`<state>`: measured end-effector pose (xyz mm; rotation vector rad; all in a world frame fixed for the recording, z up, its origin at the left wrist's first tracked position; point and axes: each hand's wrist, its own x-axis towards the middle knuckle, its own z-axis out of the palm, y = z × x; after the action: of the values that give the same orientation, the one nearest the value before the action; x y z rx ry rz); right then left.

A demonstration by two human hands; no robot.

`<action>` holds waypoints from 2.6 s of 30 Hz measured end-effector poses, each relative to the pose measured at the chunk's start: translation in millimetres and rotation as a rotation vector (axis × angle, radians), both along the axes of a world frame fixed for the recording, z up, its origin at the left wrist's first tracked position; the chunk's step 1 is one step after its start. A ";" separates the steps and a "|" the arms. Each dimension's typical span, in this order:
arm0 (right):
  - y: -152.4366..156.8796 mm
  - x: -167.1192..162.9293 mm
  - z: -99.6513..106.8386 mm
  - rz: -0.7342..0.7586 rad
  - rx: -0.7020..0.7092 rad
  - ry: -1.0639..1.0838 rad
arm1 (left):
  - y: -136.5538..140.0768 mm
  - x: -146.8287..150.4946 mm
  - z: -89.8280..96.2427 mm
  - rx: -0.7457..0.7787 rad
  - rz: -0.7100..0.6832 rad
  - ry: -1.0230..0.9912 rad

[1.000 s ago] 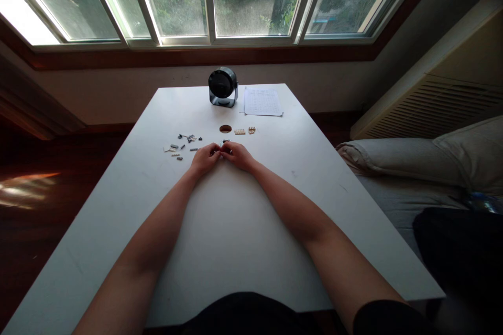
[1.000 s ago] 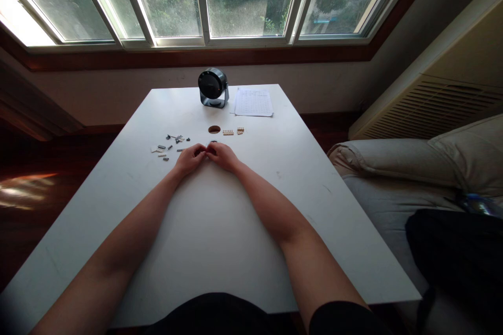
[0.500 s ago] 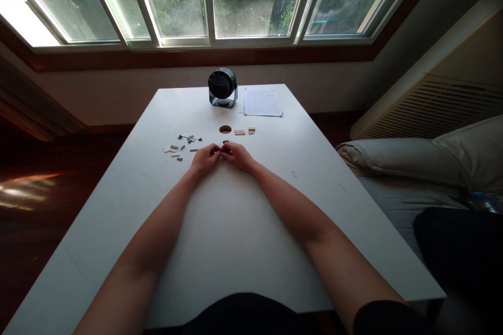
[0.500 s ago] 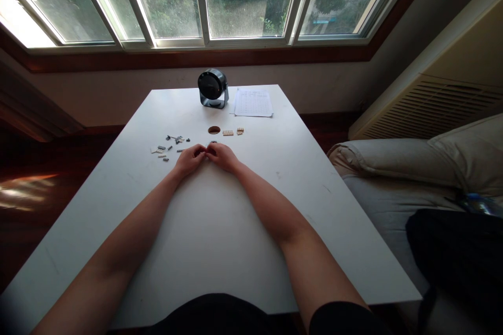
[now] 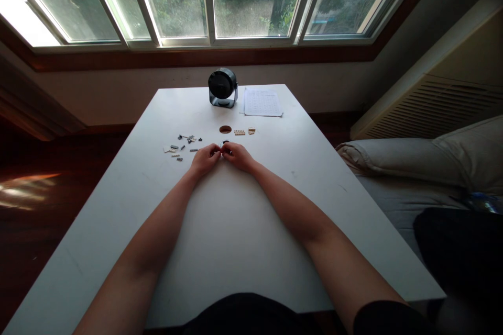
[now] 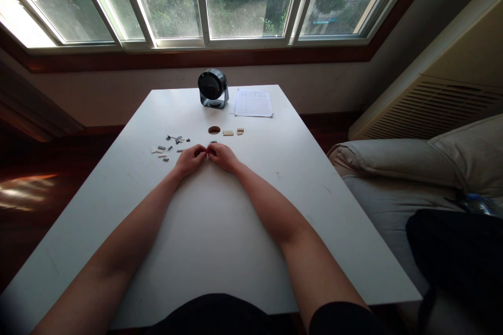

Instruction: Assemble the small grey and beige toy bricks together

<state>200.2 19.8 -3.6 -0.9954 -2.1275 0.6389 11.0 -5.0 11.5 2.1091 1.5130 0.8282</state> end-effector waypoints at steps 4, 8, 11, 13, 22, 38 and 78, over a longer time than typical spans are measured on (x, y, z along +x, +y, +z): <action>-0.3 -0.1 0.2 -0.003 -0.003 0.006 | -0.1 0.2 0.3 0.008 -0.013 -0.008; 0.0 -0.2 0.4 -0.006 -0.005 -0.007 | -0.5 0.7 0.6 0.009 -0.010 -0.014; 0.0 0.0 0.5 -0.002 -0.004 -0.005 | -0.7 0.9 1.2 0.005 -0.009 -0.010; -0.2 0.0 0.9 -0.004 -0.007 -0.007 | -0.9 0.8 1.8 0.000 -0.012 -0.006; -1.8 -0.5 4.2 -0.007 -0.020 -0.021 | -2.7 1.6 4.5 -0.010 0.005 -0.006; 0.1 -0.6 0.3 -0.011 0.001 -0.023 | -2.2 2.0 3.3 0.011 -0.003 0.007; 1.4 0.6 -0.2 -0.009 0.003 -0.037 | -4.5 3.0 4.9 0.015 0.003 -0.011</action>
<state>200.8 21.3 -3.7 -1.0218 -2.1537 0.6168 14.0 -9.5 16.4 2.1103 1.5093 0.8530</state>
